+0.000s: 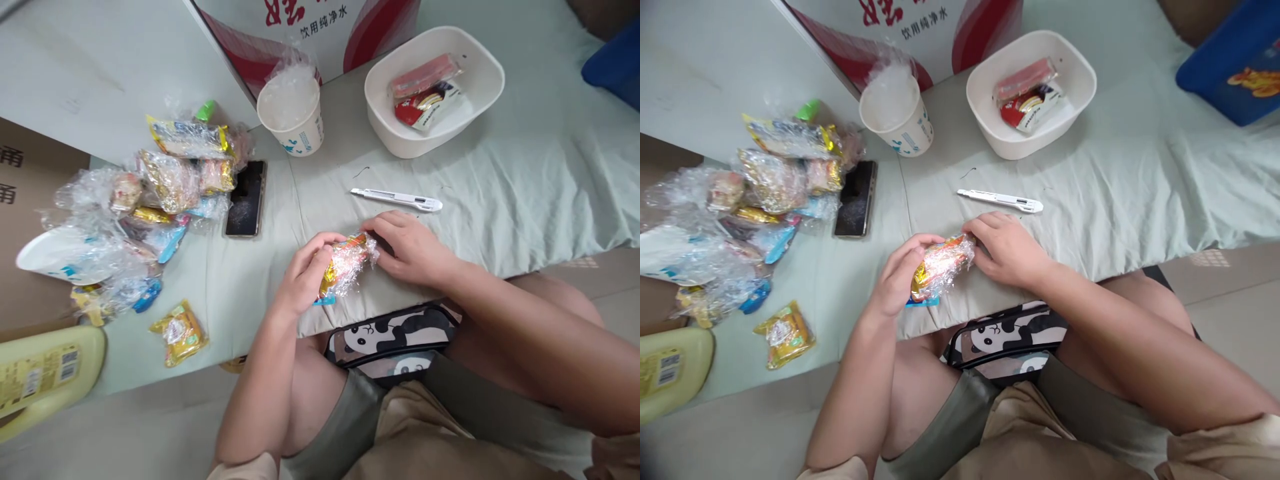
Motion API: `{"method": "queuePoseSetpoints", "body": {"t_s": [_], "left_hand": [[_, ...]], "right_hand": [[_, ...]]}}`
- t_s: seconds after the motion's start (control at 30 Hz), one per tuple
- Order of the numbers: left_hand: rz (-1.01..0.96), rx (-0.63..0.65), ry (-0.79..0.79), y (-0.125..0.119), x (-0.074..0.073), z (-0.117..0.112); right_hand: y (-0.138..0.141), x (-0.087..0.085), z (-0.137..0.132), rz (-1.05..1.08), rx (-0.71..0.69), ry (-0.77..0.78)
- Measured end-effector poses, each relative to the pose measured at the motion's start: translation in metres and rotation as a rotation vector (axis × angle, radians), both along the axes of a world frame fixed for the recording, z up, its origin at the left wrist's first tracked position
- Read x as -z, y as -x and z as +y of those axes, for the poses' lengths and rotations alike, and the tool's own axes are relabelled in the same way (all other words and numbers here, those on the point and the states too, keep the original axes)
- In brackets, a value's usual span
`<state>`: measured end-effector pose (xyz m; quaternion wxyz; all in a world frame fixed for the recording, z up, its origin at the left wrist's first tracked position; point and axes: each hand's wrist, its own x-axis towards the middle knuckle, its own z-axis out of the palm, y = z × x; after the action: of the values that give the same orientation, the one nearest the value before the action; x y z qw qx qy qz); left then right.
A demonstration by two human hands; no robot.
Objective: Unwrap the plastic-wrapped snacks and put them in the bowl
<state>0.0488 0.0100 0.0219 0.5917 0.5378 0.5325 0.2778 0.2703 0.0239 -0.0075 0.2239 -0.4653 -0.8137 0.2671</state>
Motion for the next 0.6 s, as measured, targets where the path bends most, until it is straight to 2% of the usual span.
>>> {"method": "queuePoseSetpoints", "body": {"t_s": [0.13,0.23,0.37,0.47,0.53,0.6], "left_hand": [[-0.076,-0.086,0.057,0.000,0.001,0.005],[-0.228,-0.174,0.060,-0.001,-0.002,0.006],[-0.366,-0.188,0.045,-0.004,-0.005,0.007],[-0.343,-0.203,0.006,-0.005,0.000,0.008],[-0.288,-0.235,-0.074,-0.005,0.007,0.008],[-0.167,-0.190,-0.223,-0.004,0.012,0.008]], "right_hand": [[-0.001,-0.003,0.002,0.052,0.001,0.027],[-0.003,-0.007,0.001,0.222,0.047,0.086],[-0.003,-0.010,-0.003,0.571,0.016,0.359],[0.002,-0.008,-0.004,0.664,-0.017,0.517],[0.005,-0.005,-0.003,0.679,0.070,0.502],[0.008,-0.003,-0.001,0.688,0.169,0.474]]}}
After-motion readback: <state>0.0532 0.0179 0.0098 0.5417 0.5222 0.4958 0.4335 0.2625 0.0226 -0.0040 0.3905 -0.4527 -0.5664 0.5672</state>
